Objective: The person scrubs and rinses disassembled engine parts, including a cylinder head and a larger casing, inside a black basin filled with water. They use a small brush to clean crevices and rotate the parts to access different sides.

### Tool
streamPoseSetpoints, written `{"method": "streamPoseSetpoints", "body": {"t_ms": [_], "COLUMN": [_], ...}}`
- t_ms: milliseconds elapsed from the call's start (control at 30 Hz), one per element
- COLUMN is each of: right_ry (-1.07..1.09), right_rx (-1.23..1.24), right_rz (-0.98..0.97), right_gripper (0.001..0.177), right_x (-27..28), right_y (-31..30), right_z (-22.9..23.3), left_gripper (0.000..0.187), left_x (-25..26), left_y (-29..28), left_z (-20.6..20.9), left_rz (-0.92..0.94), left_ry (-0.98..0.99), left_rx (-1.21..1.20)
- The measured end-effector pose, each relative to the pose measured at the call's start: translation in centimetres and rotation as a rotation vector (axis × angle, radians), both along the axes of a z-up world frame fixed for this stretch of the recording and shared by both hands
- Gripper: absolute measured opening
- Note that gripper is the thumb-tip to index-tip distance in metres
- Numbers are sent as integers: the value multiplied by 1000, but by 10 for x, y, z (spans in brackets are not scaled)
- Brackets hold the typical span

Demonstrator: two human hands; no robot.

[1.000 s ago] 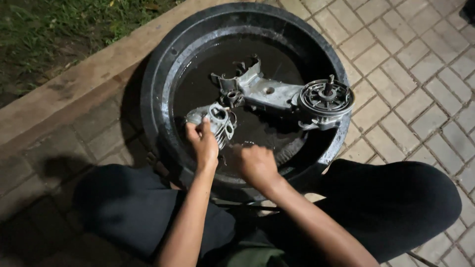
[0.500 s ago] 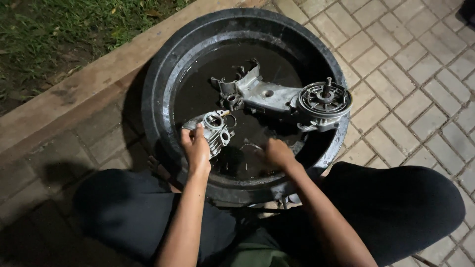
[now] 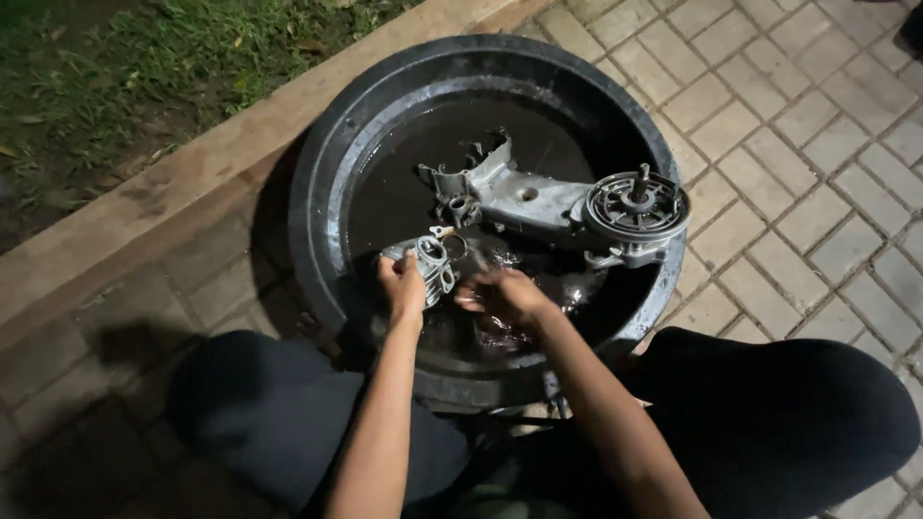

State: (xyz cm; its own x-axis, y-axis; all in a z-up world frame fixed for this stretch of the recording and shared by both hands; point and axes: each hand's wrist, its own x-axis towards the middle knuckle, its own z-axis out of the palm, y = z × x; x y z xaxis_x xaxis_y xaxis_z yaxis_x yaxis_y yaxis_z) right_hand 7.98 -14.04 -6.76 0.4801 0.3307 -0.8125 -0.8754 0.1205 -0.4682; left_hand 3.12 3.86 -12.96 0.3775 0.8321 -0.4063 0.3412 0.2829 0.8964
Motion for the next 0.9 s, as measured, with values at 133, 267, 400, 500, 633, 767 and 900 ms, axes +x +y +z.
{"method": "streamPoseSetpoints", "body": {"t_ms": [133,267,400,500,633,767,900], "right_ry": [-649,-762,-669,-577,-762,-1005,-1517], "right_rx": [-146,-839,-915,-797,-472,-863,-1053], "right_rz": [503,780,725,621,747,1236,1018], "right_gripper": [18,36,48,51,22,16,17], "right_x": [-7,50,55,24,-10,-20,-60], "right_y": [16,-49,-93,-54,-5,15,4], "right_z": [23,-233,-235,-160,46,76,64], "left_gripper": [29,28,28,26,30,31,30], "left_x": [6,5,2,-6,-1,-2,0], "left_y": [-2,-2,-6,-7,6,6,1], "left_z": [-4,28,46,53,10,33,42], "left_rz": [0,-9,8,-14,11,87,100], "left_ry": [71,117,-13,2,89,-43,-66], "left_rx": [24,31,-23,-57,-41,-33,-41]}}
